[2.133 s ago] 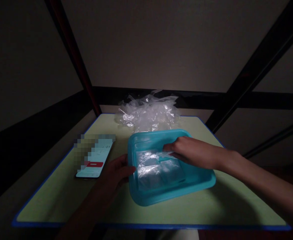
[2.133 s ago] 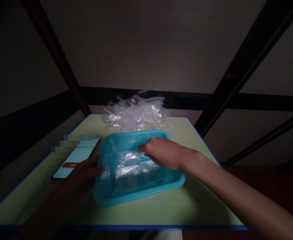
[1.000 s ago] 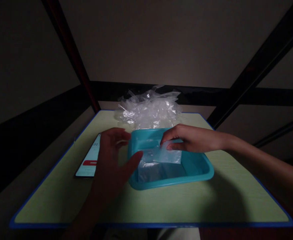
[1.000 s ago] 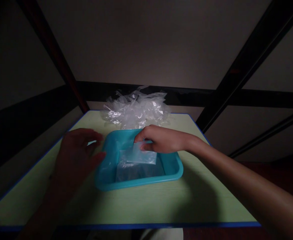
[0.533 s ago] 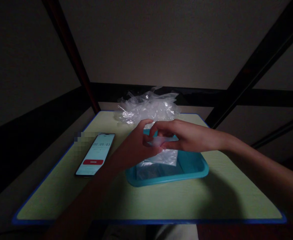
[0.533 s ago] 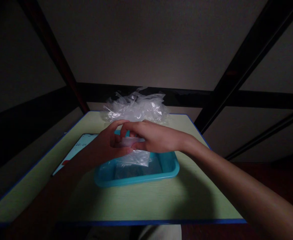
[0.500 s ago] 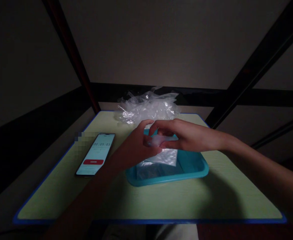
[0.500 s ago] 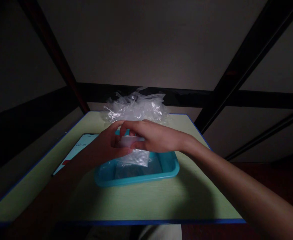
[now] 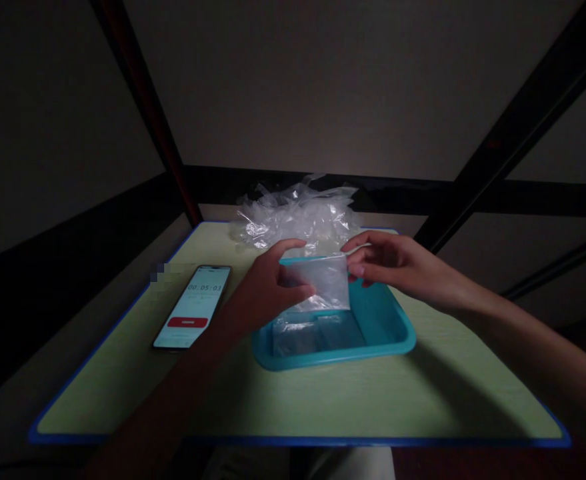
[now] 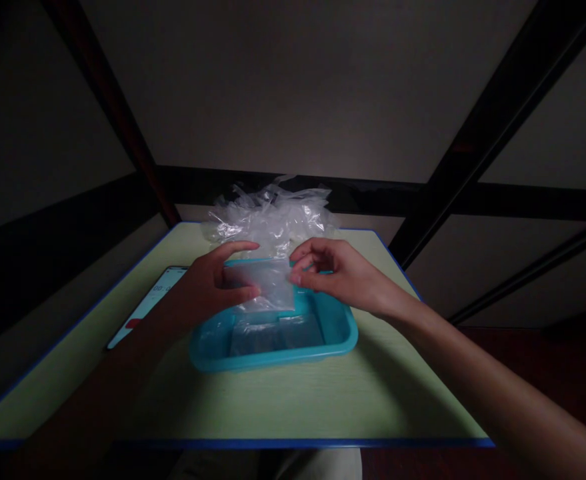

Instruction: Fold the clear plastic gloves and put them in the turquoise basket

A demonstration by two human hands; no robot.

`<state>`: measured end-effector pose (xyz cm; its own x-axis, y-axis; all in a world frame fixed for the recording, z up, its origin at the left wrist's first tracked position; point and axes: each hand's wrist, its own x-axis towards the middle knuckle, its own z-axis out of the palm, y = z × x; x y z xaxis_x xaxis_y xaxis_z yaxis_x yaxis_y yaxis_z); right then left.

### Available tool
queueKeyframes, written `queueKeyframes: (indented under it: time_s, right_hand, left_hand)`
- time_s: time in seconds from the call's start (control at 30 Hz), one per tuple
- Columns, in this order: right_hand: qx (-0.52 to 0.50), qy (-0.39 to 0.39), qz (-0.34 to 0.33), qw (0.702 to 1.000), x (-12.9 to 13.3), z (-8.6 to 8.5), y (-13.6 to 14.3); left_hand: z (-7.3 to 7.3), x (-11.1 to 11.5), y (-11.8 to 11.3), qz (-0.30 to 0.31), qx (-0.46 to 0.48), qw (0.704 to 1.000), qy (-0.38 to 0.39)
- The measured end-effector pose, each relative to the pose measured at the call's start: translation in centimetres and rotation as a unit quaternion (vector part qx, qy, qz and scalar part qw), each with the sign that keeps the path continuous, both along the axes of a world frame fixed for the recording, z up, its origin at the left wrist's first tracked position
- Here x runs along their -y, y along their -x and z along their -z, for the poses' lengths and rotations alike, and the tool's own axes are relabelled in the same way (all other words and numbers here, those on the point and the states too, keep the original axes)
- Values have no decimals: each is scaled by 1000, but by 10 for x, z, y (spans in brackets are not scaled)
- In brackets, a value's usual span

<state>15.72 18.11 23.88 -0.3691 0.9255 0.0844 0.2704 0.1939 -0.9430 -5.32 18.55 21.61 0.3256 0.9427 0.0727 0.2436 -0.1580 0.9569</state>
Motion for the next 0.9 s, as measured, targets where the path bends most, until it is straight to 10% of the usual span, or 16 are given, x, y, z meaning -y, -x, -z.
queueKeyframes:
  time_s: [0.47,0.9]
  right_hand:
    - [11,13,32,999,11,5,17]
    - [24,-256,-8,966,24,1,11]
  left_hand:
    - [4,5,-4,18,-11,999,-35]
    - [0,-10,11,114,184,972,91]
